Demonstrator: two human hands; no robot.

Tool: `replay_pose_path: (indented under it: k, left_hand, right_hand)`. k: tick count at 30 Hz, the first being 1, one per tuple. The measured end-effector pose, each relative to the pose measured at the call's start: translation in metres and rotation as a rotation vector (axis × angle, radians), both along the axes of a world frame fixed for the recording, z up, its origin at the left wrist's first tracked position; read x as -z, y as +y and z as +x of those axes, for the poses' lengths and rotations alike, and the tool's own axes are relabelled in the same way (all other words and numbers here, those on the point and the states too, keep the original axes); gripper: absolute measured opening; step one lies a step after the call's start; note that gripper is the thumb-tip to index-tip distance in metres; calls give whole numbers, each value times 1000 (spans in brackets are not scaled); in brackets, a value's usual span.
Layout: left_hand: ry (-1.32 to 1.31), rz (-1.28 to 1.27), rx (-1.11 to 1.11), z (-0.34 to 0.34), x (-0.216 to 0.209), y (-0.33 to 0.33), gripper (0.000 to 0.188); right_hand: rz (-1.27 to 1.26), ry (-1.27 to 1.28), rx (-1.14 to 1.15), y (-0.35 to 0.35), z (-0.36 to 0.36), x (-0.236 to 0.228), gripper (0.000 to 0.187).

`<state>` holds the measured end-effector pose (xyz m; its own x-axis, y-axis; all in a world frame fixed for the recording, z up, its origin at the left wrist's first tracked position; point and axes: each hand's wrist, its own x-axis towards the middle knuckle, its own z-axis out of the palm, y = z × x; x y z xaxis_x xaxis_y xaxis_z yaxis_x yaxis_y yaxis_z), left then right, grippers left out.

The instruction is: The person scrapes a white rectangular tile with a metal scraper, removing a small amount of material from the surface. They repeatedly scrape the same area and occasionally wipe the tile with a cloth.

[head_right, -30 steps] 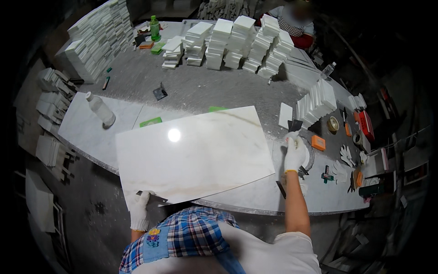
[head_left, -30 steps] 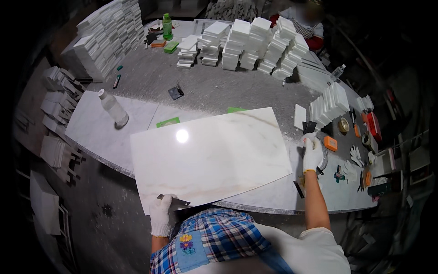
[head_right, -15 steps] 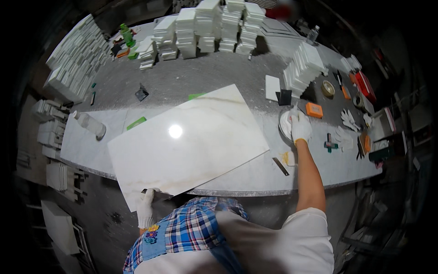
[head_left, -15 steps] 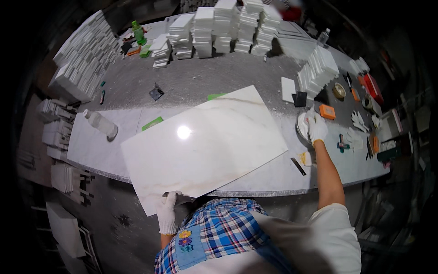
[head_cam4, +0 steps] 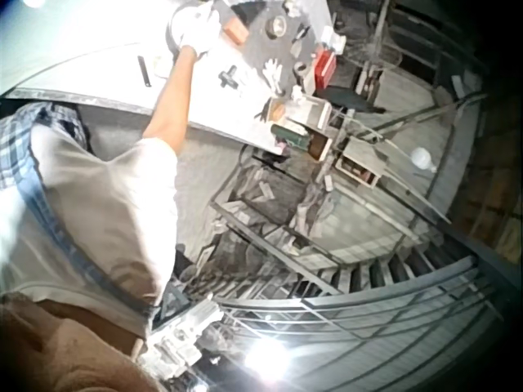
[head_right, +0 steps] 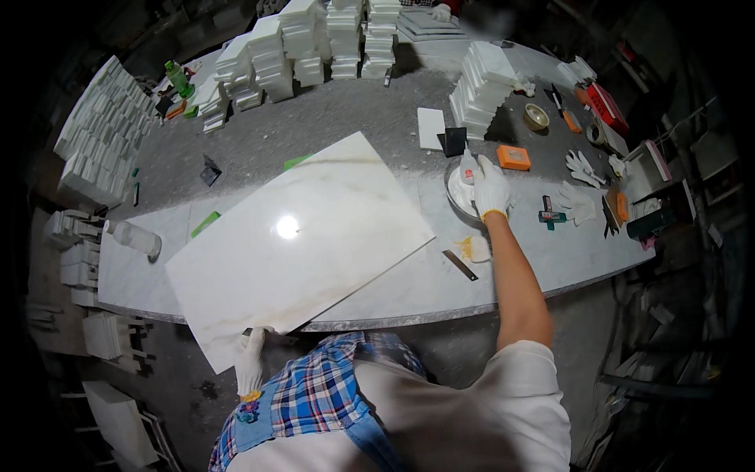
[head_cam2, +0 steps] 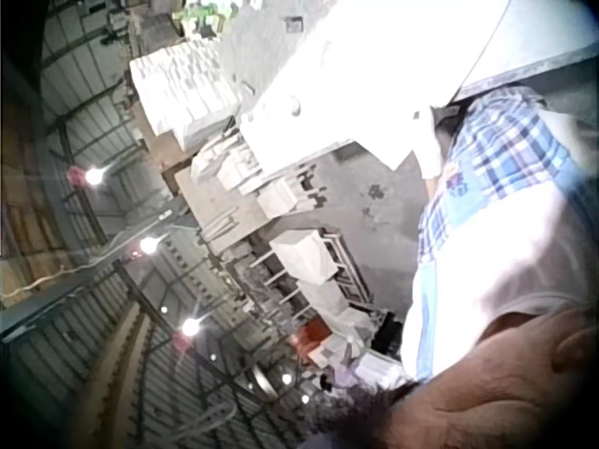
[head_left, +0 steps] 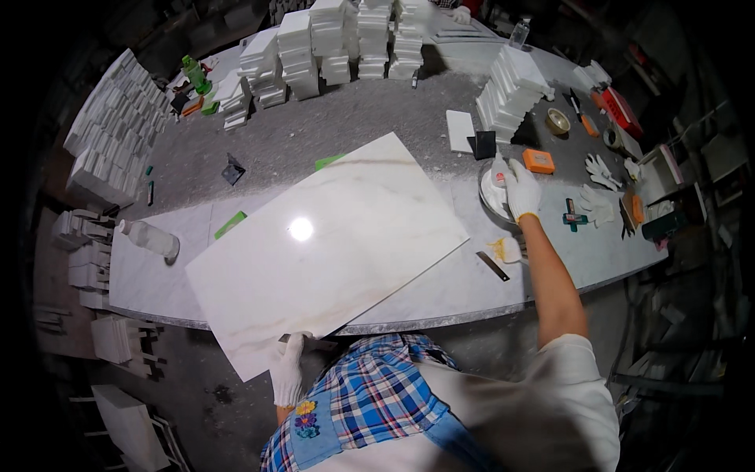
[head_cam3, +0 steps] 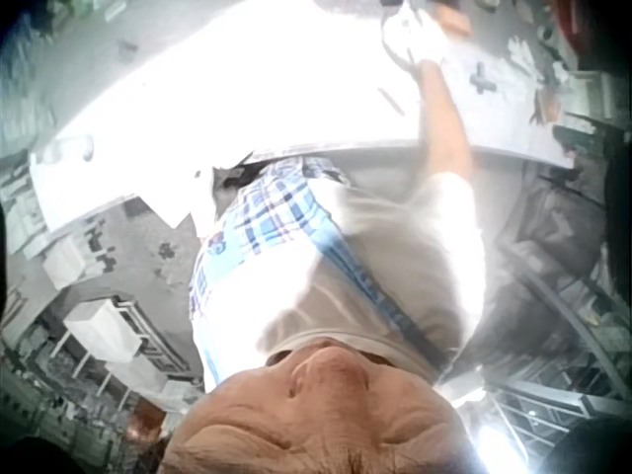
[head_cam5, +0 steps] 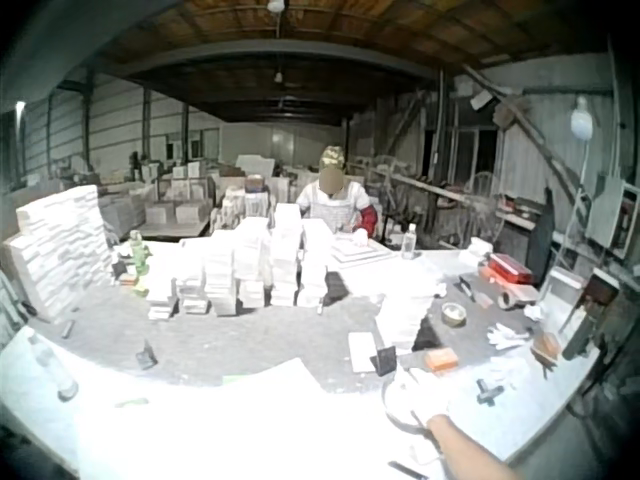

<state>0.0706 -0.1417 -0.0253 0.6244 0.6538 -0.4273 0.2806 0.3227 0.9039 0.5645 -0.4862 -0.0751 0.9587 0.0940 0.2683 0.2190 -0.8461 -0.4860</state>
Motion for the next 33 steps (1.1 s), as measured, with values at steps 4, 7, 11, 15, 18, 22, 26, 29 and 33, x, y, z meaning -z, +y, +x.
replay_pose_path:
  k: [4,7,11,15,18,22,26,29,33]
  left_hand:
    - [44,12,-4,-6,9,2,27]
    - [-20,-34,-61,-4,16,-2,26]
    - [-38,-92,8,14,-11,-10,25]
    - [-32,10,66,21,-18,-12,26]
    - [-65,9,16,23,-22,-15,25]
    - [-99,65,-47,24,-31,-19,23]
    - [-176,34,-186,9,-12,-24,22]
    - [-105,7,-266,2,-11,-26,23]
    - [-98,5,-336,-6,-23,-13,17]
  right_hand:
    - [186,-58,-16,15,-30,-26,42]
    - [207,8,-138,47,-78,-46,39]
    - [280,351,-631,100,-174,-41,35]
    - [110,638,-1148,160,-259,-57,36]
    - [237,849,-1244,191,-286,-67,43]
    - [271,988,-1237,208,-302,-73,43]
    - [325,1022,-1259,217,-311,-67,38]
    - [182,950,-1365,225,-313,-75,35]
    - [94,965,-1363,240,-323,-81,34]
